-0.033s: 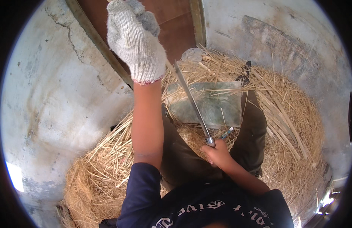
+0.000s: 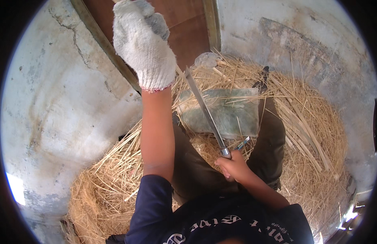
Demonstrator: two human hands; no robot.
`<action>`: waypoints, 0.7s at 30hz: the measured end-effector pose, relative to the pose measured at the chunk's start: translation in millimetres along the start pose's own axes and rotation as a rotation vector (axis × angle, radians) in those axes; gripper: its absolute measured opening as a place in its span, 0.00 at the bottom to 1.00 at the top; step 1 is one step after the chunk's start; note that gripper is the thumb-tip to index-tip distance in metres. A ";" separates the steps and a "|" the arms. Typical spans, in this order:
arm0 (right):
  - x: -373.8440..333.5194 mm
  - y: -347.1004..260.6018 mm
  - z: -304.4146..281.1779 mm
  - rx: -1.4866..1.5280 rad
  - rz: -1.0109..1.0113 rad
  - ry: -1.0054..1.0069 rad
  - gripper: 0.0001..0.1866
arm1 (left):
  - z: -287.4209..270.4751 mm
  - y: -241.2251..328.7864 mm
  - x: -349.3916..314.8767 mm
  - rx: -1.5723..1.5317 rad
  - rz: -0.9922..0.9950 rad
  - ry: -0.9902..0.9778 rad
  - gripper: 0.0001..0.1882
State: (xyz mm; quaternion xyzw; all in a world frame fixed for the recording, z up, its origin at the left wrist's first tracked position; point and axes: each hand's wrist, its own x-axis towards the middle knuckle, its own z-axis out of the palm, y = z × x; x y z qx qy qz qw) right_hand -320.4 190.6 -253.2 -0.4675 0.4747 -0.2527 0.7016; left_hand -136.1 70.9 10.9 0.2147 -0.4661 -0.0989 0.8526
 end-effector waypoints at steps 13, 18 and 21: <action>-4.7 -51.7 18.0 0.249 -0.506 0.054 0.12 | 4.3 -4.5 -3.8 -0.012 0.000 0.036 0.20; 0.1 -38.2 1.3 -0.279 -0.239 0.199 0.12 | 12.3 1.2 -6.8 -0.088 -0.012 -0.077 0.20; -17.9 -51.7 -10.1 -0.335 -0.312 0.223 0.10 | 13.4 1.3 -8.2 -0.109 -0.107 0.025 0.19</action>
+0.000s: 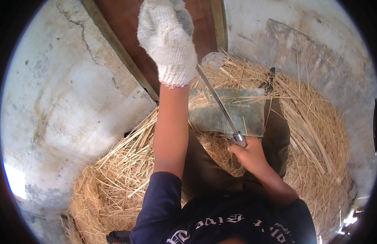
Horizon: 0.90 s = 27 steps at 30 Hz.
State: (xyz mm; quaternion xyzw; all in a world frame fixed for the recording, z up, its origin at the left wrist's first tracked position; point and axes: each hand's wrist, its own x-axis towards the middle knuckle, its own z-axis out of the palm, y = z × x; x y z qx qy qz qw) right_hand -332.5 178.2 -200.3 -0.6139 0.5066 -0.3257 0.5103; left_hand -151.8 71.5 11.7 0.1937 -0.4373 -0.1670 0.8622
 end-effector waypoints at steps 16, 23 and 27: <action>33.5 48.9 47.4 0.025 0.250 -0.014 0.08 | -6.1 0.5 1.3 -0.008 0.048 -0.112 0.21; 11.8 -0.6 -4.0 0.444 0.243 -0.215 0.13 | -8.8 -0.1 3.6 -0.041 0.012 -0.140 0.21; 4.1 -37.6 -15.8 0.369 -0.074 -0.004 0.13 | -3.4 -7.1 -2.4 -0.020 0.028 -0.097 0.21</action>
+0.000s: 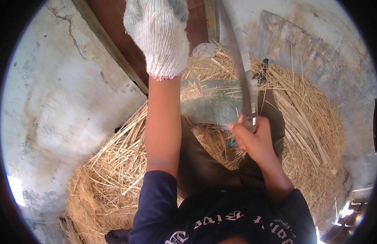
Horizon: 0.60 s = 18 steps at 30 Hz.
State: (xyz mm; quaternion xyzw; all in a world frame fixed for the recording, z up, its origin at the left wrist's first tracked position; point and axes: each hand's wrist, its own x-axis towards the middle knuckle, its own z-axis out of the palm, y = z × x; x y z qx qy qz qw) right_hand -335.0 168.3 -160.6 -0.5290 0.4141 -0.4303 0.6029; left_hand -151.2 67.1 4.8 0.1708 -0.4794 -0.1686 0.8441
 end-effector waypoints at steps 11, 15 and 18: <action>10.4 100.9 19.6 -0.349 0.198 0.016 0.16 | -8.6 20.7 7.8 -0.116 0.016 -0.130 0.26; 5.3 70.2 21.6 -0.272 0.215 -0.047 0.14 | 2.3 25.8 -3.9 -0.026 0.036 -0.019 0.21; -0.1 49.1 34.4 -0.262 0.097 -0.031 0.13 | 7.9 28.6 -5.2 -0.033 0.109 -0.045 0.20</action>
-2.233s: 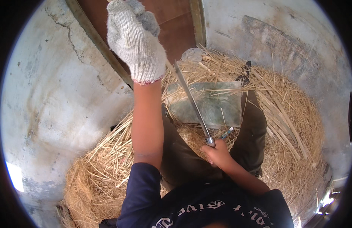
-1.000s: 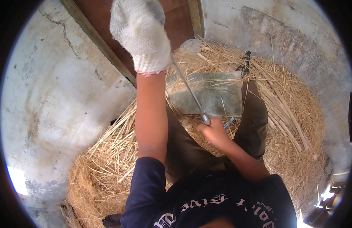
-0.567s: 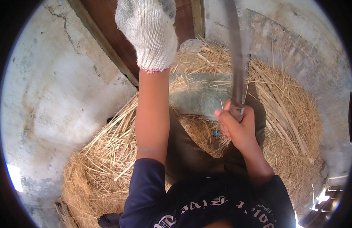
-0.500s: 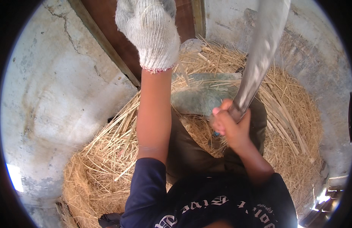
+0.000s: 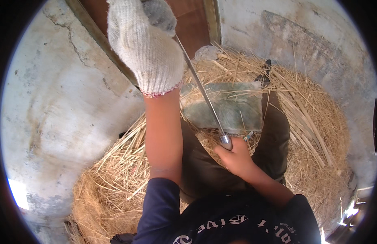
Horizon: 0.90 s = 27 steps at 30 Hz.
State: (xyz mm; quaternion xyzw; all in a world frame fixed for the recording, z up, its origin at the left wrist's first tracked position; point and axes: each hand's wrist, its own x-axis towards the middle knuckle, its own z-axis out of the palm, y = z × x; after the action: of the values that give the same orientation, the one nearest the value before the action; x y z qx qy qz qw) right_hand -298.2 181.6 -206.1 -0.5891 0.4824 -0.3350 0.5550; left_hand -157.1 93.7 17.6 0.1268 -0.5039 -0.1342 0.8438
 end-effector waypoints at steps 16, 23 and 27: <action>20.4 -0.5 31.3 0.068 -0.237 0.111 0.13 | -13.9 -13.8 6.8 -0.043 -0.006 0.085 0.23; 47.6 15.8 38.8 -0.011 -0.239 0.221 0.11 | -20.1 -18.7 -1.2 -0.091 -0.085 0.015 0.21; 32.2 -0.9 29.8 0.002 -0.168 0.149 0.10 | -16.7 -22.7 2.3 0.033 -0.053 0.092 0.22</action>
State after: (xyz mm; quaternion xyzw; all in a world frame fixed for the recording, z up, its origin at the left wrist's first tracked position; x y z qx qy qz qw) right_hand -260.4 161.1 -214.5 -0.6001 0.4710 -0.4238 0.4882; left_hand -143.5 73.1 3.8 0.1602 -0.4633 -0.1421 0.8600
